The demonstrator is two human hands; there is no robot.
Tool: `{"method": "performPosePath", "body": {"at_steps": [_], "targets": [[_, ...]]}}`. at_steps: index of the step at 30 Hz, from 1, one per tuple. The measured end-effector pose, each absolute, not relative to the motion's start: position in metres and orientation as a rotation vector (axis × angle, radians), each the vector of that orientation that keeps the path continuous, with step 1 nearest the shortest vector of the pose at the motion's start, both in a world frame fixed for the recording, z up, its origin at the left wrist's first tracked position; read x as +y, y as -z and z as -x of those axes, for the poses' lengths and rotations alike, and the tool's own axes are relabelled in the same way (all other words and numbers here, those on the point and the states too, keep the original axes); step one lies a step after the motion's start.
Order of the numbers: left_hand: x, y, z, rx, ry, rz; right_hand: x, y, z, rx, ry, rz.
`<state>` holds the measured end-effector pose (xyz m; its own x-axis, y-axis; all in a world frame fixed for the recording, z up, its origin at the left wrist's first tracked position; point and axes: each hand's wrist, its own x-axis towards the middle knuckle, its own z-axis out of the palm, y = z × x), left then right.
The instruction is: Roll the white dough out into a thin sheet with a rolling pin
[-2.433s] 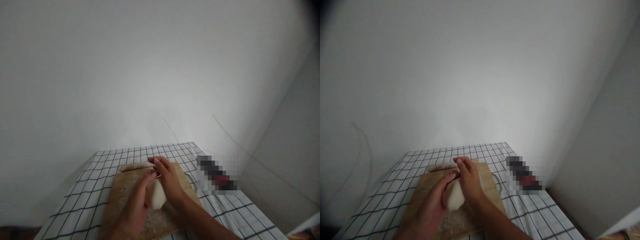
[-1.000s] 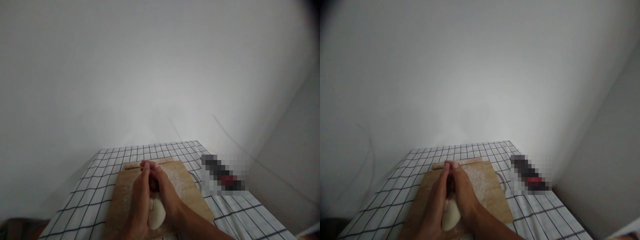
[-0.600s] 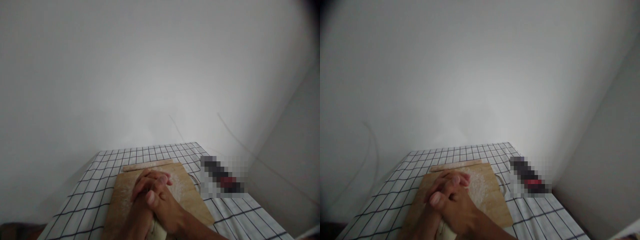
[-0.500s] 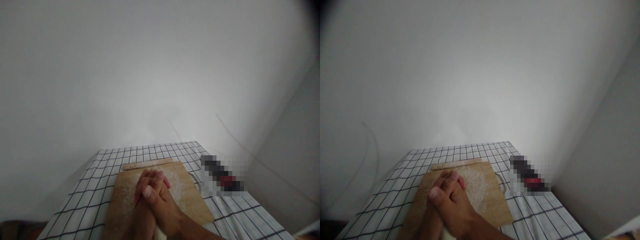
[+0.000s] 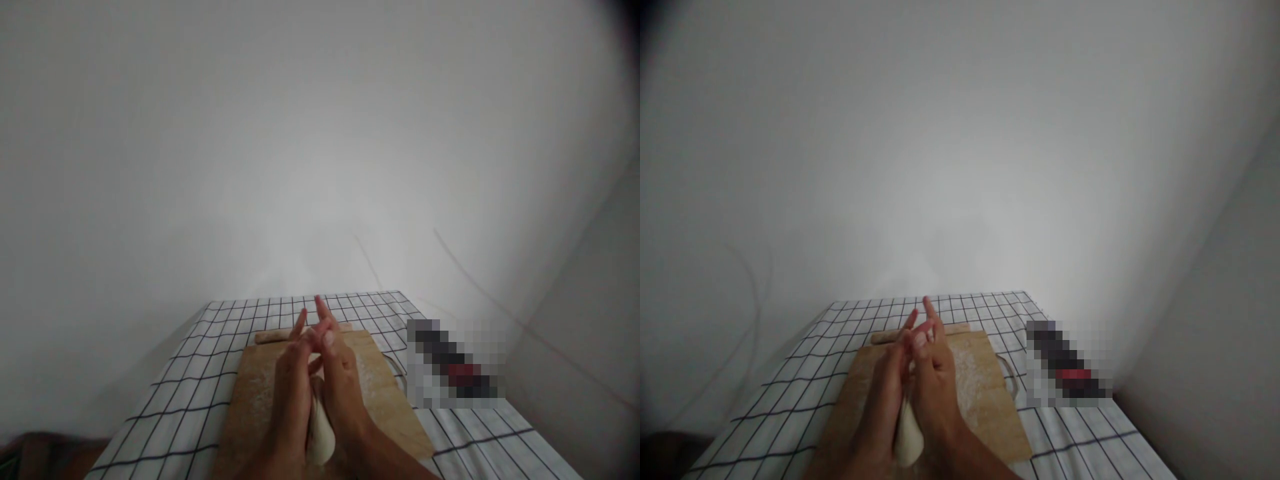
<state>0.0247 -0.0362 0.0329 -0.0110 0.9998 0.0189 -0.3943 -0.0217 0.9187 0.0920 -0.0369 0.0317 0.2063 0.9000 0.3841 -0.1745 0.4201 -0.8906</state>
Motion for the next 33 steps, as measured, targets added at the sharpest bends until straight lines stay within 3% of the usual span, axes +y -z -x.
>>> {"method": "performPosePath", "body": {"at_steps": [6, 15, 26, 33], "targets": [[-0.030, -0.023, -0.027, 0.991, -1.422, -0.887, -0.027, -0.020, -0.092, -1.078, -0.579, 0.933], [-0.004, -0.034, 0.006, 0.762, -1.465, -0.543, -0.040, -0.008, -0.088, -1.423, -1.062, 0.748], [0.014, -0.032, 0.019, 0.816, -1.522, -0.493, -0.024, -0.008, -0.102, -1.668, -0.709, 0.875], [0.008, -0.021, 0.012, 0.875, -1.374, -0.737, -0.024, -0.004, -0.107, -1.546, -0.791, 0.919]]}}
